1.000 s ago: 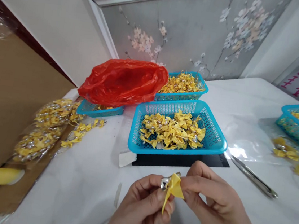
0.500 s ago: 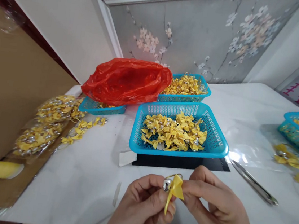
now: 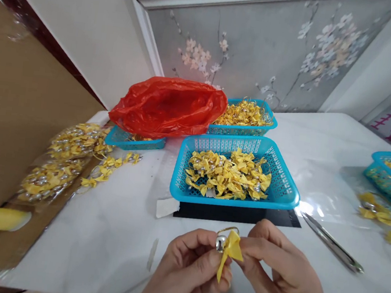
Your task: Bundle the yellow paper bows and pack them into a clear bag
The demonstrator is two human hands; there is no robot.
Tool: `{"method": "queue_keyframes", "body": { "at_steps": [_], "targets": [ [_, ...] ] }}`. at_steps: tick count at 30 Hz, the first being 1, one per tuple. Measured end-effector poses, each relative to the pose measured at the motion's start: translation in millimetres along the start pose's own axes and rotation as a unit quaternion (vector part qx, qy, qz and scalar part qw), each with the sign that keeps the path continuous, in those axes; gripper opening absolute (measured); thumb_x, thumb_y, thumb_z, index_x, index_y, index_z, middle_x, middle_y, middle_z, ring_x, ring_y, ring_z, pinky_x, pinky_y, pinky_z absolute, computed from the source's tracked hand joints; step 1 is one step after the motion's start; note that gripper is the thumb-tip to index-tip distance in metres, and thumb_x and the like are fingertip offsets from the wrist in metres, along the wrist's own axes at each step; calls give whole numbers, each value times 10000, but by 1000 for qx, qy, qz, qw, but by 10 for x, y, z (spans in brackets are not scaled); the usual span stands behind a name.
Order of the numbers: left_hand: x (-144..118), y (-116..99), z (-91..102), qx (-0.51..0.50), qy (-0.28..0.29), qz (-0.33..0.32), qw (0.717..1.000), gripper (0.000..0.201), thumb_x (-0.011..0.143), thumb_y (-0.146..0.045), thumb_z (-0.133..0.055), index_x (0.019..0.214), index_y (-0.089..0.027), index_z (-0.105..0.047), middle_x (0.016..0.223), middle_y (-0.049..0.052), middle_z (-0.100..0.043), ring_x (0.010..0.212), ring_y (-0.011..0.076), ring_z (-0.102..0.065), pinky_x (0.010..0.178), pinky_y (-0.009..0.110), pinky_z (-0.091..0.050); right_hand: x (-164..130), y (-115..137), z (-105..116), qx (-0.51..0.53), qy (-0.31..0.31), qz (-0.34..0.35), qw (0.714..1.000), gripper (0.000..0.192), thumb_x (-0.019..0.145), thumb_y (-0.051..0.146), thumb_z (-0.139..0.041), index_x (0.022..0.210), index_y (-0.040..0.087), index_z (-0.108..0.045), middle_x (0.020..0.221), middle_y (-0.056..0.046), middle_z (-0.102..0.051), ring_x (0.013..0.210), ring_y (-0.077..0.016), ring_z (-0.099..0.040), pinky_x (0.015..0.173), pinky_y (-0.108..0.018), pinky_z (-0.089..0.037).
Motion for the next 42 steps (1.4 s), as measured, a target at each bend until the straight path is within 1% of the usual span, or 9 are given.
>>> {"method": "queue_keyframes", "body": {
  "at_steps": [3,6,12,17,28,31,36,39,42],
  "targets": [
    [-7,-19,5,-3,23,-5,1000,261,661,-324,-818,795,-120,-725,632,49,-699,570,102,-634,551,171,-521,-37,-1,-27,-18,-24,-1,1000,231,904,120,-499,911,252,-688,675,19,-451,564,-104,-487,468,-204,-384],
    [-8,-19,-14,25,14,-31,999,306,658,-392,-809,798,-136,-718,638,32,-682,574,106,-616,547,187,-517,-79,-22,-52,-40,-26,4,999,251,904,105,-480,911,249,-685,682,17,-435,567,-105,-481,472,-212,-379],
    [9,34,-78,48,-29,-59,997,213,651,-320,-825,755,-165,-722,583,-5,-673,523,77,-591,526,162,-496,-121,-49,-70,-51,-31,7,998,246,906,102,-471,941,237,-673,695,4,-444,569,-115,-487,477,-235,-387],
    [-12,31,-98,39,-55,-84,994,211,623,-318,-841,754,-181,-747,654,3,-717,575,91,-628,554,176,-532,-121,-35,-89,-39,-47,3,998,262,911,105,-451,988,231,-668,694,0,-429,556,-122,-470,462,-253,-370],
    [-20,9,-82,45,-34,-59,997,223,556,-228,-882,730,-186,-748,715,-6,-683,616,85,-632,622,180,-535,-141,-77,-115,-26,-79,19,996,271,895,99,-472,1036,241,-654,697,2,-444,561,-127,-476,457,-250,-377],
    [-8,24,-55,63,-24,-64,996,219,561,-221,-877,727,-188,-737,731,-3,-670,636,92,-606,645,210,-533,-115,-86,-58,-34,-67,24,997,264,886,90,-488,1005,243,-667,690,0,-471,562,-121,-499,459,-230,-407],
    [14,54,-10,107,4,-107,988,183,586,-197,-852,716,-190,-724,718,-5,-666,669,105,-581,641,197,-475,-48,-56,9,-32,1,48,998,236,877,75,-484,943,233,-646,760,-23,-600,639,-127,-608,527,-202,-502],
    [23,74,-15,139,6,-141,980,134,620,-197,-829,684,-184,-712,698,-1,-687,678,109,-594,649,183,-462,-56,-45,5,-48,-16,7,999,181,893,126,-472,961,249,-585,802,-4,-671,674,-130,-660,588,-198,-543],
    [26,99,-25,169,-26,-169,971,142,621,-211,-826,700,-181,-712,678,3,-692,660,116,-598,616,173,-463,-90,-52,32,-91,-23,-7,996,157,918,172,-451,1020,255,-537,825,2,-705,682,-141,-685,586,-206,-561]
  ]
}}
Point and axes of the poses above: each hand's wrist, its own x-axis towards the middle knuckle, its own z-axis out of the back of the hand, y = z × x, the point moved 1 cm from there along x, towards the middle knuckle
